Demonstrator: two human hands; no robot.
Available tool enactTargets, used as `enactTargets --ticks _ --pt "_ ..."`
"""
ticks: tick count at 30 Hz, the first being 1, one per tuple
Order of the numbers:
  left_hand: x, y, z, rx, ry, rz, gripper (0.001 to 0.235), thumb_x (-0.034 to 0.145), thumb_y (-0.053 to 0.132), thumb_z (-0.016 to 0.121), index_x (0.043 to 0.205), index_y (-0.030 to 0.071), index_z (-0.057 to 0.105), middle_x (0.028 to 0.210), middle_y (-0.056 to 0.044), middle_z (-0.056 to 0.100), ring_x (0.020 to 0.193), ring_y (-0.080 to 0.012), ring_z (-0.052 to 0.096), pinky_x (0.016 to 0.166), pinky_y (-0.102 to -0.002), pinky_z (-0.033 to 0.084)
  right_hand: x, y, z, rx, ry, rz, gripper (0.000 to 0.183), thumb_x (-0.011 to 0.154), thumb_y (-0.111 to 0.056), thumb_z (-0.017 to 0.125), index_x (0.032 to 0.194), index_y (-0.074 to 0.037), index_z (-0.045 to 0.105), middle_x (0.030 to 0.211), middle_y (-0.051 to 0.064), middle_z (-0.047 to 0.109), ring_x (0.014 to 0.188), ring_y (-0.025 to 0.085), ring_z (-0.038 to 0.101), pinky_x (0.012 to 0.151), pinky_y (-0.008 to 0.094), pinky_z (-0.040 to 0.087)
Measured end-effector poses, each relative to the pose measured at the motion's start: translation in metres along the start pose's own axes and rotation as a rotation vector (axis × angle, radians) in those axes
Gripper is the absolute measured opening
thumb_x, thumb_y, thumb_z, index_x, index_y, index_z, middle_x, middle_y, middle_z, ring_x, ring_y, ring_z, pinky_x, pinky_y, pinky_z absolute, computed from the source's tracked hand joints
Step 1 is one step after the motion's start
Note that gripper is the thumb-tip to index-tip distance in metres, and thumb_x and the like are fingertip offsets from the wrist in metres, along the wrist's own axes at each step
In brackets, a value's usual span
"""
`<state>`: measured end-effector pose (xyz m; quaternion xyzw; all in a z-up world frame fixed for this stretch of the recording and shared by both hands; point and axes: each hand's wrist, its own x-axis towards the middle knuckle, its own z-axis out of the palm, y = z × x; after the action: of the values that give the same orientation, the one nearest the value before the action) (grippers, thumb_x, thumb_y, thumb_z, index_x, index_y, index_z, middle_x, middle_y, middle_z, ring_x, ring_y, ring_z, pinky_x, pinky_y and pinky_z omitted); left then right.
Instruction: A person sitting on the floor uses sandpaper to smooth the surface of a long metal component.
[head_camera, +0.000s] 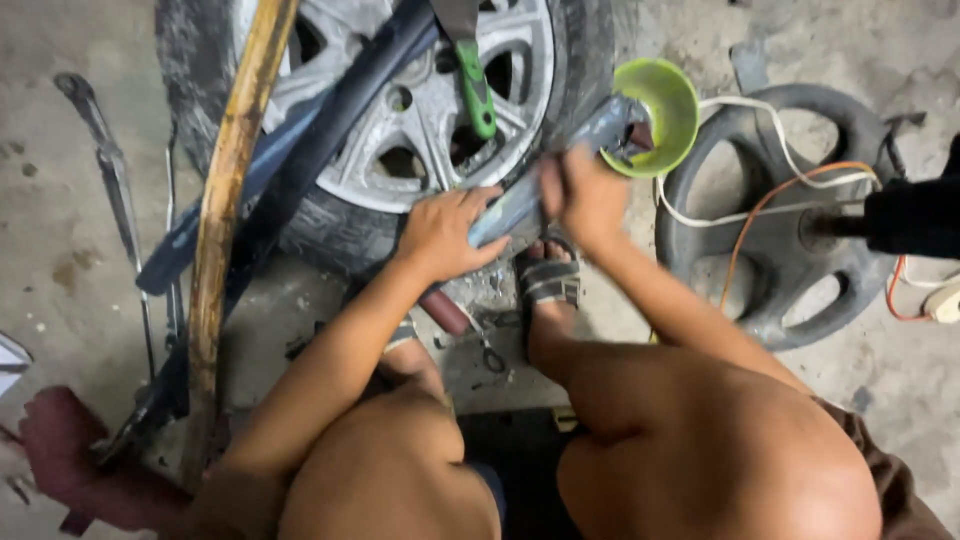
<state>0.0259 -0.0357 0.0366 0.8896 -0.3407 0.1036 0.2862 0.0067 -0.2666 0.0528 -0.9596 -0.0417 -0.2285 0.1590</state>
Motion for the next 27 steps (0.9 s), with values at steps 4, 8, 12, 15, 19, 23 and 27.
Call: enactTargets --ticks 4,8,12,15,19,23,27 --pt "0.003 0.000 -0.002 -0.071 -0.006 -0.021 0.058 0.079 0.043 0.081 0.125 0.011 0.065 0.083 0.000 0.068 0.075 -0.0228 0.068 0.067 -0.035 0.053 0.016 0.017 -0.010 0.008 -0.037 -0.260 0.018 0.096 -0.024 0.076 0.108 -0.012 0.073 0.078 0.004 0.067 0.056 0.021 0.057 0.051 0.032 0.042" --pt "-0.002 0.002 -0.001 0.002 -0.003 0.000 0.058 0.082 0.048 0.079 0.125 0.012 0.066 0.077 0.000 0.064 0.067 -0.0220 0.065 0.059 -0.035 0.051 0.011 0.008 -0.008 0.000 0.093 0.058 0.015 0.101 -0.019 0.069 0.104 -0.006 0.063 0.077 0.013 0.067 0.058 0.035 0.060 0.055 0.044 0.047" --pt "0.001 0.003 -0.004 -0.106 0.004 -0.016 0.055 0.079 0.041 0.081 0.120 0.008 0.067 0.090 -0.005 0.072 0.077 -0.0260 0.069 0.068 -0.037 0.054 0.004 -0.004 -0.008 -0.013 -0.023 -0.303 0.018 0.096 -0.026 0.077 0.096 -0.010 0.067 0.072 0.005 0.062 0.049 0.022 0.052 0.048 0.033 0.041" --pt "0.002 0.000 -0.001 -0.071 0.024 -0.007 0.055 0.079 0.044 0.083 0.120 0.012 0.068 0.076 0.002 0.061 0.067 -0.0193 0.062 0.059 -0.033 0.049 0.027 0.030 -0.012 -0.042 0.140 0.039 0.022 0.102 -0.023 0.074 0.110 -0.004 0.066 0.079 0.016 0.072 0.060 0.037 0.066 0.055 0.043 0.051" --pt "0.002 0.001 0.003 -0.078 -0.011 -0.025 0.064 0.078 0.047 0.083 0.130 0.012 0.064 0.082 0.003 0.069 0.074 -0.0194 0.068 0.065 -0.034 0.052 -0.001 0.011 0.003 -0.042 0.109 0.054 0.013 0.102 -0.022 0.068 0.105 -0.010 0.067 0.072 0.012 0.069 0.051 0.032 0.061 0.048 0.043 0.047" --pt "0.002 -0.010 0.006 -0.062 -0.059 -0.060 0.074 0.079 0.061 0.075 0.140 0.022 0.056 0.081 0.003 0.071 0.076 -0.0220 0.073 0.073 -0.039 0.060 0.007 0.037 0.016 -0.150 -0.094 -0.030 0.028 0.103 -0.051 0.066 0.099 -0.023 0.061 0.075 0.007 0.068 0.067 0.034 0.072 0.061 0.046 0.055" --pt "0.000 -0.010 0.009 -0.007 -0.069 -0.052 0.090 0.074 0.066 0.076 0.148 0.024 0.048 0.081 0.005 0.072 0.076 -0.0220 0.074 0.073 -0.041 0.061 0.011 0.020 0.007 -0.095 -0.014 0.094 0.022 0.105 -0.034 0.067 0.103 -0.013 0.062 0.072 0.023 0.067 0.068 0.050 0.069 0.060 0.060 0.052"
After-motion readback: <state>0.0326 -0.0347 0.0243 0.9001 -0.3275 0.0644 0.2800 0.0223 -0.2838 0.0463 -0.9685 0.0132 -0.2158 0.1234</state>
